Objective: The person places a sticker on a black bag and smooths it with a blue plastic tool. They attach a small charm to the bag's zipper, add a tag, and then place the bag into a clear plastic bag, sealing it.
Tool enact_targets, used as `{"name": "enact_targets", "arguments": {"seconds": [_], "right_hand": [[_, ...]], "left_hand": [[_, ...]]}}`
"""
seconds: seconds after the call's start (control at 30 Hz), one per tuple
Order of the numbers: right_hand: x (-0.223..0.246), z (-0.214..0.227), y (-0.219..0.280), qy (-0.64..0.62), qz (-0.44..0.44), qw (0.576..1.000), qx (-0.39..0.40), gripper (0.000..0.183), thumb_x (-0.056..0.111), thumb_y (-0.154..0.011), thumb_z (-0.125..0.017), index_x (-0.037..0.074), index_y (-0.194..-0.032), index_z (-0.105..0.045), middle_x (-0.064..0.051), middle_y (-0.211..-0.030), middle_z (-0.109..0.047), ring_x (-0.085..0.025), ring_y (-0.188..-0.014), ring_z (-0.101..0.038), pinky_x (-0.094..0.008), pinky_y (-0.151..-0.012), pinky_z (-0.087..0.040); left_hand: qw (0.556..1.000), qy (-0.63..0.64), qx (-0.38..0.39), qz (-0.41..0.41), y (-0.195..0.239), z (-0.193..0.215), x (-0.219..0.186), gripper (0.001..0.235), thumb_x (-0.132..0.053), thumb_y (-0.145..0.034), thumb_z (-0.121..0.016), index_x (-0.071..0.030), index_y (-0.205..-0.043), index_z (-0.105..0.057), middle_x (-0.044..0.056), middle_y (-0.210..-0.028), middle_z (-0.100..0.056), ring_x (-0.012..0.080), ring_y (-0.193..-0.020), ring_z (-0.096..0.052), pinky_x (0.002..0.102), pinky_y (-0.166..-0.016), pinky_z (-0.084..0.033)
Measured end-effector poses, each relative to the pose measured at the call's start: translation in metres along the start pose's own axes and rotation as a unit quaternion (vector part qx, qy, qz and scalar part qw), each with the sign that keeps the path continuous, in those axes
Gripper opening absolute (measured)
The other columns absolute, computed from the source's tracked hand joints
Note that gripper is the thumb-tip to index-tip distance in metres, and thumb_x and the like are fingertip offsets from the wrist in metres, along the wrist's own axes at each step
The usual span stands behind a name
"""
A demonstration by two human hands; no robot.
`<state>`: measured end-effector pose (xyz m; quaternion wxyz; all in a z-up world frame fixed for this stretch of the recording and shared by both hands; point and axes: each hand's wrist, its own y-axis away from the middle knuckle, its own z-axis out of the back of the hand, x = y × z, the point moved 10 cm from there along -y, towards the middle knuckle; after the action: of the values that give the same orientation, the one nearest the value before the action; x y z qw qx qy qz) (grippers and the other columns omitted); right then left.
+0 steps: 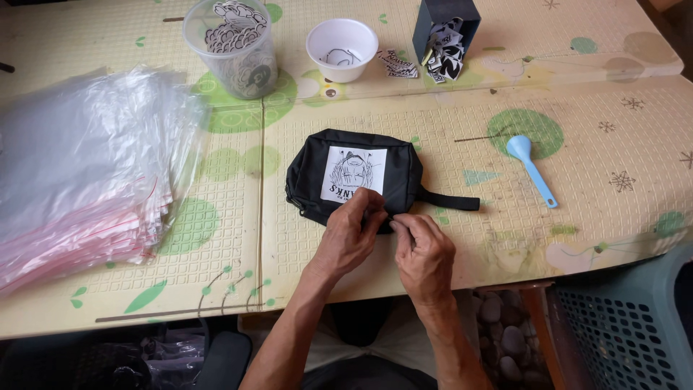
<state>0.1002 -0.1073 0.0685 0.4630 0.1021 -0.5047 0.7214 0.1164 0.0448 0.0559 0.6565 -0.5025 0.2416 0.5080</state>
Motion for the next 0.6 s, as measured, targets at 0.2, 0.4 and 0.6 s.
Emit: {"name": "enact_targets", "arguments": {"seconds": [0.2,0.4,0.6], "right_hand": [[-0.013,-0.016,0.005,0.016,0.008,1.0,0.01,0.006,0.012,-0.101,-0.063,0.008,-0.1,-0.067,-0.011,-0.08,-0.064,-0.036,-0.079,-0.072,-0.041,-0.07,-0.058],[0.005,-0.01,-0.003,-0.018,0.008,1.0,0.005,0.016,0.002,-0.096,-0.064,0.012,-0.099,-0.075,-0.004,-0.085,-0.066,-0.027,-0.081,-0.073,-0.034,-0.075,-0.059],[0.006,-0.011,-0.004,-0.02,0.015,1.0,-0.01,0.009,0.008,-0.089,-0.077,0.014,-0.096,-0.078,0.0,-0.087,-0.069,-0.022,-0.083,-0.074,-0.031,-0.077,-0.059]], "left_hand": [[1.0,-0.004,-0.003,-0.011,0.001,0.0,0.002,0.013,-0.013,-0.094,-0.071,-0.014,-0.105,-0.063,0.011,-0.084,-0.073,0.0364,-0.082,-0.072,0.046,-0.071,-0.057],[1.0,0.002,-0.002,0.0,0.002,0.0,0.003,0.012,-0.011,-0.094,-0.069,-0.012,-0.105,-0.063,0.012,-0.084,-0.073,0.0381,-0.082,-0.072,0.047,-0.072,-0.057],[1.0,0.012,-0.005,0.016,-0.001,0.001,0.006,0.015,-0.01,-0.093,-0.071,-0.012,-0.105,-0.062,0.013,-0.083,-0.074,0.037,-0.081,-0.074,0.048,-0.071,-0.058]]}}
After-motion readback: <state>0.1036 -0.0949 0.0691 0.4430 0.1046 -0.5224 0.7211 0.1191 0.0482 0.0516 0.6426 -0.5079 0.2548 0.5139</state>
